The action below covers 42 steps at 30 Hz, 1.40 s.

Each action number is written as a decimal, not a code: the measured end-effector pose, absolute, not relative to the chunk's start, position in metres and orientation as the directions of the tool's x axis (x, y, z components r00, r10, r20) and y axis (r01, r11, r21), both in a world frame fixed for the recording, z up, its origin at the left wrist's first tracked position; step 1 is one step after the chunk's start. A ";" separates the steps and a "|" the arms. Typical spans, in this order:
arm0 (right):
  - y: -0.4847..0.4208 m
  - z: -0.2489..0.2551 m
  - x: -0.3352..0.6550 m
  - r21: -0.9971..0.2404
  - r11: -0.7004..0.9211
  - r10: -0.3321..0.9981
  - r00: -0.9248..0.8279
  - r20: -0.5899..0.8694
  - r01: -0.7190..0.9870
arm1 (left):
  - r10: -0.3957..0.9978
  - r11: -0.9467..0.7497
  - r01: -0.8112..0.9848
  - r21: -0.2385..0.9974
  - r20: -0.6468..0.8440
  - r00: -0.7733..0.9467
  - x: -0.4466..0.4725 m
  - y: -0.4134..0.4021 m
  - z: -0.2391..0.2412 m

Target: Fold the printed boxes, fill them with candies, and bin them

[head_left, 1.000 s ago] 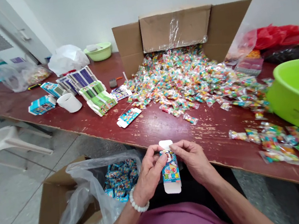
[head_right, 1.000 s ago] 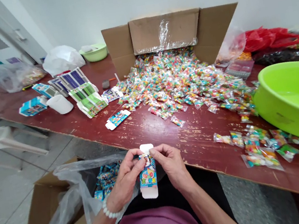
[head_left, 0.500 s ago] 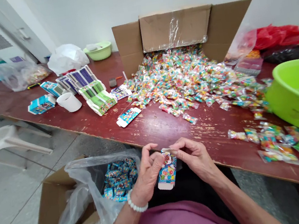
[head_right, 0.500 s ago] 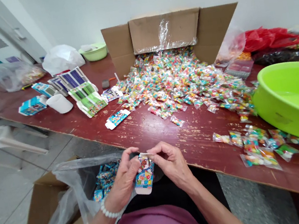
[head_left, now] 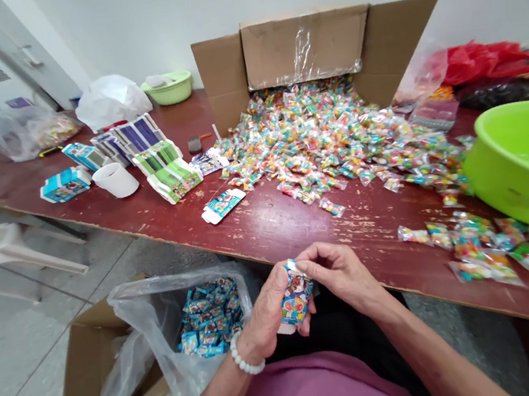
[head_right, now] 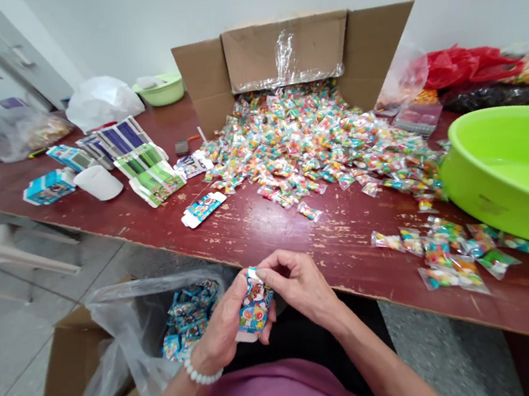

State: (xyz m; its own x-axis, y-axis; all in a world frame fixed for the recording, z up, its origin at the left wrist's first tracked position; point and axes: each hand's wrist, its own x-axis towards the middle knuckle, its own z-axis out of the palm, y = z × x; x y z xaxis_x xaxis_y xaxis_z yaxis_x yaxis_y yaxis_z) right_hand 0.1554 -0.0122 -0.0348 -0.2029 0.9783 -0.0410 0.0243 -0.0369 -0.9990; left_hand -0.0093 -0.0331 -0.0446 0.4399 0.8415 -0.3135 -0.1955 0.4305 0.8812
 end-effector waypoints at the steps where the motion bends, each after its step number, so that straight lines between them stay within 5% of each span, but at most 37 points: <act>1: -0.011 -0.036 0.155 -0.999 -0.053 0.979 -0.196 -0.052 0.002 | 0.843 0.416 -0.195 0.888 -0.297 0.448 -0.010 -0.033 -0.046; 9: -0.018 -0.032 0.156 -0.996 0.084 0.953 -0.294 0.072 0.028 | 0.850 0.426 -0.239 0.872 -0.296 0.435 -0.011 -0.034 -0.050; 16: -0.019 -0.037 0.156 -0.792 0.454 0.881 -0.340 0.330 0.408 | 0.861 0.391 -0.158 0.907 -0.300 0.411 -0.011 -0.029 -0.054; 19: -0.015 -0.041 0.153 -0.882 0.339 0.927 -0.276 0.254 0.326 | 0.861 0.393 -0.155 0.906 -0.304 0.407 -0.009 -0.024 -0.054; 22: -0.012 -0.044 0.150 -0.992 0.100 0.973 -0.216 0.083 0.072 | 0.852 0.418 -0.177 0.891 -0.317 0.417 -0.010 -0.019 -0.054; 26: -0.010 -0.046 0.147 -0.992 -0.043 0.979 -0.205 -0.017 -0.119 | 0.834 0.426 -0.189 0.885 -0.304 0.460 -0.014 -0.015 -0.054; 33: -0.008 -0.040 0.154 -0.983 0.150 0.963 -0.239 0.121 0.108 | 0.832 0.460 -0.200 0.865 -0.342 0.436 -0.016 -0.017 -0.053; 42: -0.005 -0.039 0.155 -0.966 0.177 0.969 -0.207 0.137 0.189 | 0.832 0.422 -0.147 0.895 -0.317 0.456 -0.016 -0.017 -0.057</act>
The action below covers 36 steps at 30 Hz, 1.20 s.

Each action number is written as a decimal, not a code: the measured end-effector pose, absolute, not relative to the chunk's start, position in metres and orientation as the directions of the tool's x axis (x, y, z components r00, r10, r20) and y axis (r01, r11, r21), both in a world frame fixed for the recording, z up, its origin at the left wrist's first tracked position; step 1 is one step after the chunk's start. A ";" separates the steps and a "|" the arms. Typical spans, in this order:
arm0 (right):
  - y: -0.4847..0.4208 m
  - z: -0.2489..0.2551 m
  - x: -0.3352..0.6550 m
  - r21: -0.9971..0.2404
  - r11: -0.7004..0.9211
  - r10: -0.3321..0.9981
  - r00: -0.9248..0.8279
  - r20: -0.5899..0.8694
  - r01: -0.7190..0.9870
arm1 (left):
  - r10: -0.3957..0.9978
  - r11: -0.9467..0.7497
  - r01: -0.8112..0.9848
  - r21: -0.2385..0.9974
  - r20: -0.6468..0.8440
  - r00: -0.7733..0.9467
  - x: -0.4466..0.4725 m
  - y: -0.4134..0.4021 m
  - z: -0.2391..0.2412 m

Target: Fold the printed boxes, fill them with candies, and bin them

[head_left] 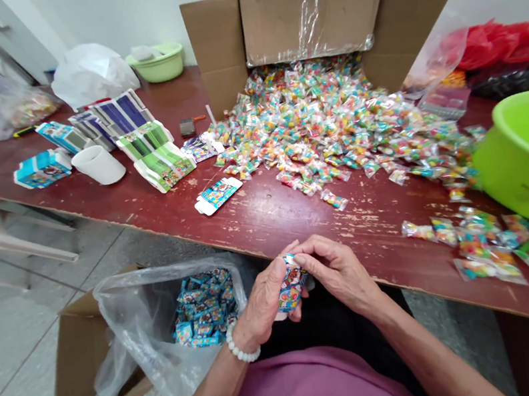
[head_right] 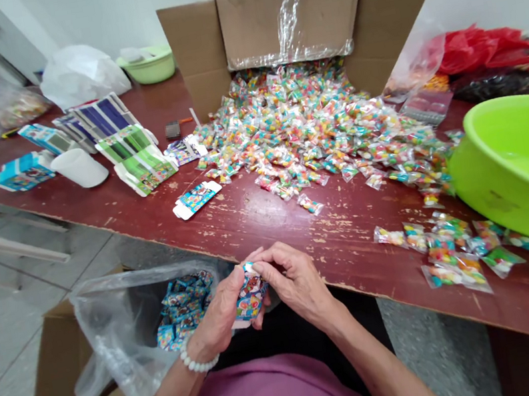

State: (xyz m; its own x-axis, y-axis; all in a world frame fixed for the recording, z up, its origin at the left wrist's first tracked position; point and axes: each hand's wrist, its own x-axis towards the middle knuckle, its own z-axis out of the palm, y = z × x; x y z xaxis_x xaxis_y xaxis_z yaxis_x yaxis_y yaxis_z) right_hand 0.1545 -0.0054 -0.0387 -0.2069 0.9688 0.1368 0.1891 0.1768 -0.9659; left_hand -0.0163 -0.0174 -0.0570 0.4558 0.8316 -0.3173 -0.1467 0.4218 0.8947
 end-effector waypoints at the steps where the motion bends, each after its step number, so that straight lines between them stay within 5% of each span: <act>1: -0.005 -0.037 0.154 -0.971 0.161 0.969 -0.217 0.121 0.178 | 0.826 0.422 -0.137 0.896 -0.318 0.466 -0.017 -0.017 -0.057; 11: -0.011 -0.038 0.160 -0.949 0.232 0.936 -0.314 0.159 0.214 | 0.839 0.410 -0.128 0.903 -0.318 0.442 -0.017 -0.021 -0.060; 17: -0.017 -0.050 0.150 -0.848 0.388 0.916 -0.251 0.313 0.361 | 0.858 0.420 -0.111 0.901 -0.354 0.373 -0.010 -0.020 -0.060; 26: 0.001 -0.056 0.156 -0.989 0.018 0.957 -0.289 -0.025 0.145 | 0.859 0.451 -0.257 0.854 -0.338 0.384 -0.008 -0.026 -0.065; 33: 0.001 -0.052 0.156 -0.984 0.106 0.950 -0.306 0.057 0.144 | 0.820 0.417 -0.189 0.889 -0.279 0.499 -0.016 -0.020 -0.065; 36: -0.003 -0.055 0.151 -0.927 0.259 0.945 -0.270 0.185 0.270 | 0.793 0.467 -0.209 0.859 -0.302 0.529 -0.014 -0.018 -0.069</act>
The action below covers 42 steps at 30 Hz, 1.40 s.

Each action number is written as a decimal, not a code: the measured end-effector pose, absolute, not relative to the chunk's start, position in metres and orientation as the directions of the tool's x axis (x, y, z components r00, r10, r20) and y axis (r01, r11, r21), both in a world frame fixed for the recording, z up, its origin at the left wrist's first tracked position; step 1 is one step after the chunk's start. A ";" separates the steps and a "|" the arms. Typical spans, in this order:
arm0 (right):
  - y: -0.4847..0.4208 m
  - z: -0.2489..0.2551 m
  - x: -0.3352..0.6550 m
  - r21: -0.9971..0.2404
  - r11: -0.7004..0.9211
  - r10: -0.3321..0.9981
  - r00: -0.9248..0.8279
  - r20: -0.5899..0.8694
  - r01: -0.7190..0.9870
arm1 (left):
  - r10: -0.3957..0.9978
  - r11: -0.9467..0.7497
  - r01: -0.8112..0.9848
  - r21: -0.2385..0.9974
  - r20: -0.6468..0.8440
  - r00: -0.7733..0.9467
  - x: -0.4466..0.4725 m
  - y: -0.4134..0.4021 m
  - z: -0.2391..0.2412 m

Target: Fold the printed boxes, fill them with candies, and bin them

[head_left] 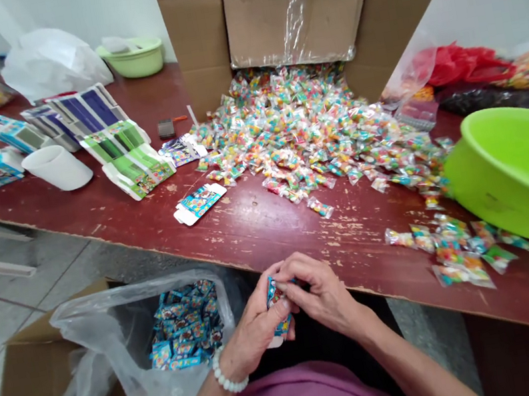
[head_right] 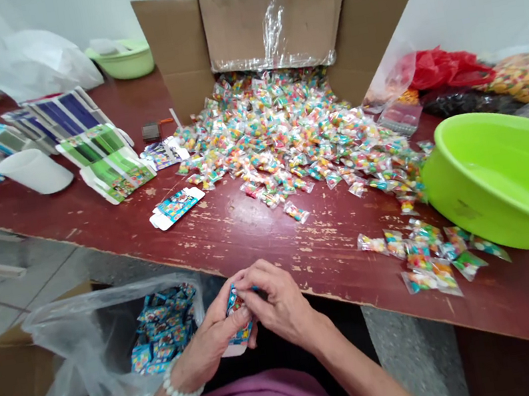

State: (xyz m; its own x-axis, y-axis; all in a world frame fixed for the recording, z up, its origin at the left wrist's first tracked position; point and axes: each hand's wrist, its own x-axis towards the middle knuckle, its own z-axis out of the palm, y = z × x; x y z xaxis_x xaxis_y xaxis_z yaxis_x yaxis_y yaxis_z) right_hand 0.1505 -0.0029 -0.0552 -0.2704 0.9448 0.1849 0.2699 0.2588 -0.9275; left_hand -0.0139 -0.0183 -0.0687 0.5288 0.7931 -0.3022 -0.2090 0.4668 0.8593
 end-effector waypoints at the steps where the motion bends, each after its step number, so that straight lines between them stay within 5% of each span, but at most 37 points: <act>1: -0.004 -0.056 0.149 -0.897 0.307 0.935 -0.278 0.222 0.317 | 0.789 0.483 -0.222 0.847 -0.311 0.529 -0.013 -0.018 -0.070; 5: 0.002 -0.058 0.153 -0.920 0.265 0.934 -0.315 0.170 0.289 | 0.822 0.517 -0.300 0.802 -0.367 0.436 -0.009 -0.013 -0.070; 8: 0.025 -0.060 0.176 -0.914 0.195 0.978 -0.141 0.154 0.357 | 0.820 0.549 -0.349 0.759 -0.408 0.402 -0.010 -0.009 -0.066; 12: 0.072 -0.071 0.225 -0.616 0.038 0.923 0.209 0.323 0.787 | 0.795 0.588 -0.329 0.739 -0.452 0.405 -0.013 -0.009 -0.068; 14: 0.091 -0.079 0.244 -0.454 -0.093 0.938 0.231 0.258 0.886 | 0.792 0.598 -0.316 0.736 -0.483 0.373 -0.015 -0.014 -0.073; 17: 0.102 -0.088 0.255 -0.389 -0.123 0.970 0.192 0.146 0.913 | 0.779 0.616 -0.300 0.728 -0.508 0.368 -0.022 -0.024 -0.079; 22: 0.089 -0.087 0.249 -0.624 -0.096 0.980 0.184 0.078 0.776 | 0.701 0.605 0.026 0.795 -0.548 0.456 -0.051 -0.030 -0.083; 26: 0.069 -0.076 0.234 -0.926 -0.153 0.988 0.079 -0.134 0.345 | 0.673 0.373 0.411 0.832 -0.548 0.497 -0.087 -0.015 -0.084; 29: 0.050 -0.066 0.218 -0.976 -0.212 0.977 -0.004 -0.213 0.053 | 0.564 0.270 0.536 0.800 -0.583 0.586 -0.108 -0.002 -0.083; 34: 0.020 -0.047 0.196 -0.948 -0.301 0.948 -0.141 -0.285 -0.103 | 0.672 0.486 0.281 0.827 -0.560 0.484 -0.105 0.006 -0.066; 38: 0.005 -0.036 0.190 -0.956 -0.294 0.925 -0.257 -0.280 -0.018 | 0.798 0.523 0.005 0.852 -0.492 0.348 -0.081 0.000 -0.055; 42: -0.002 -0.029 0.191 -0.972 -0.186 0.908 -0.354 -0.226 0.144 | 0.827 0.499 -0.082 0.863 -0.446 0.343 -0.067 -0.009 -0.052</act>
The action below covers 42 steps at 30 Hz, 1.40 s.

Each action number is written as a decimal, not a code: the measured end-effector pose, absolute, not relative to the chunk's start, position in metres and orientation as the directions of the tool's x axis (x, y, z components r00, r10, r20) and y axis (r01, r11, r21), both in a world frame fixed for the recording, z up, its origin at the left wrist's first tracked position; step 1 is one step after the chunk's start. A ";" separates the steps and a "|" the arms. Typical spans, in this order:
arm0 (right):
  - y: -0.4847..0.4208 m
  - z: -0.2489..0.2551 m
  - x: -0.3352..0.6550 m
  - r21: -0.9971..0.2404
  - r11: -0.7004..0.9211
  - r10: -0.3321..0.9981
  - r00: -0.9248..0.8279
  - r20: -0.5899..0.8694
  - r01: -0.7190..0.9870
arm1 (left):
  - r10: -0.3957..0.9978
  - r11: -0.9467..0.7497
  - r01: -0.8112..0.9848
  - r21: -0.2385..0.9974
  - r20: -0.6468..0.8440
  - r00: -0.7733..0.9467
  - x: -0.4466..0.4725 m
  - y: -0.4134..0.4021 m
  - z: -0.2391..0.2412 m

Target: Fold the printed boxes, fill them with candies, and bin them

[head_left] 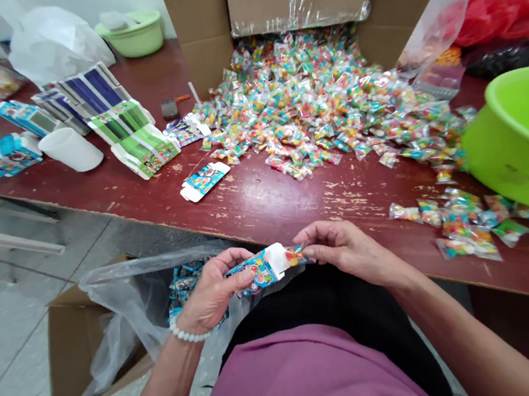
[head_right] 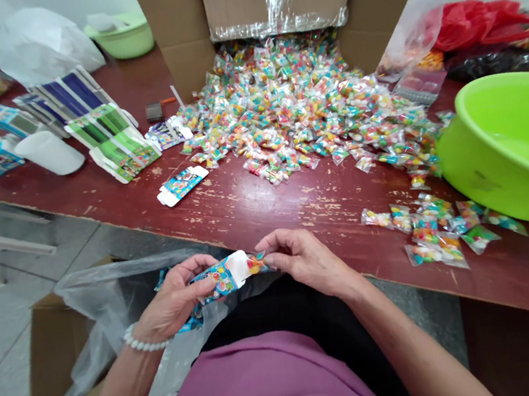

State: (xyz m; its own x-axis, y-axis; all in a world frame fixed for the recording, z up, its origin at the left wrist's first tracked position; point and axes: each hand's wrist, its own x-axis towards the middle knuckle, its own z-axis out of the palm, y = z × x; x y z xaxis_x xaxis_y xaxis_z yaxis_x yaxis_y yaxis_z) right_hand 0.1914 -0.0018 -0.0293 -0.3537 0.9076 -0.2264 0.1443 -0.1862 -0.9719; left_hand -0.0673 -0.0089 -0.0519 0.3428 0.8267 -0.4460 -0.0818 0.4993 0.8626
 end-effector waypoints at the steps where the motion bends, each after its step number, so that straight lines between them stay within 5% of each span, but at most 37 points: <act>1: -0.003 -0.028 0.191 -0.972 -0.142 0.904 -0.375 -0.205 0.190 | 0.835 0.487 -0.086 0.869 -0.434 0.339 -0.066 -0.011 -0.052; 5: -0.006 -0.025 0.183 -0.932 0.056 0.908 -0.407 -0.102 0.359 | 0.822 0.474 -0.064 0.878 -0.415 0.389 -0.062 -0.020 -0.052; 11: -0.007 -0.022 0.159 -0.909 0.192 0.897 -0.442 0.009 0.371 | 0.654 0.576 -0.077 0.814 -0.402 0.641 -0.045 -0.033 -0.058; 20: -0.010 -0.022 0.143 -0.721 0.393 0.891 -0.431 0.145 0.570 | 0.781 0.475 -0.168 0.864 -0.325 0.534 -0.031 -0.044 -0.064; 28: -0.015 -0.038 0.143 -0.999 0.049 0.996 -0.078 0.047 0.018 | 0.805 0.567 -0.330 0.755 -0.423 0.416 -0.029 -0.039 -0.058; 30: -0.015 -0.042 0.148 -1.000 -0.014 0.999 -0.033 -0.014 -0.006 | 0.798 0.582 -0.335 0.741 -0.443 0.408 -0.028 -0.037 -0.055; 34: -0.019 -0.045 0.147 -0.987 -0.155 0.967 -0.209 -0.145 -0.033 | 0.844 0.512 -0.377 0.772 -0.371 0.387 -0.023 -0.038 -0.052; 39: -0.026 -0.041 0.136 -0.994 -0.060 0.970 -0.230 -0.081 0.096 | 0.890 0.446 -0.398 0.802 -0.349 0.294 -0.018 -0.043 -0.056; 42: -0.026 -0.041 0.136 -0.988 -0.142 0.974 -0.189 -0.127 -0.066 | 0.879 0.468 -0.428 0.773 -0.360 0.312 -0.018 -0.042 -0.056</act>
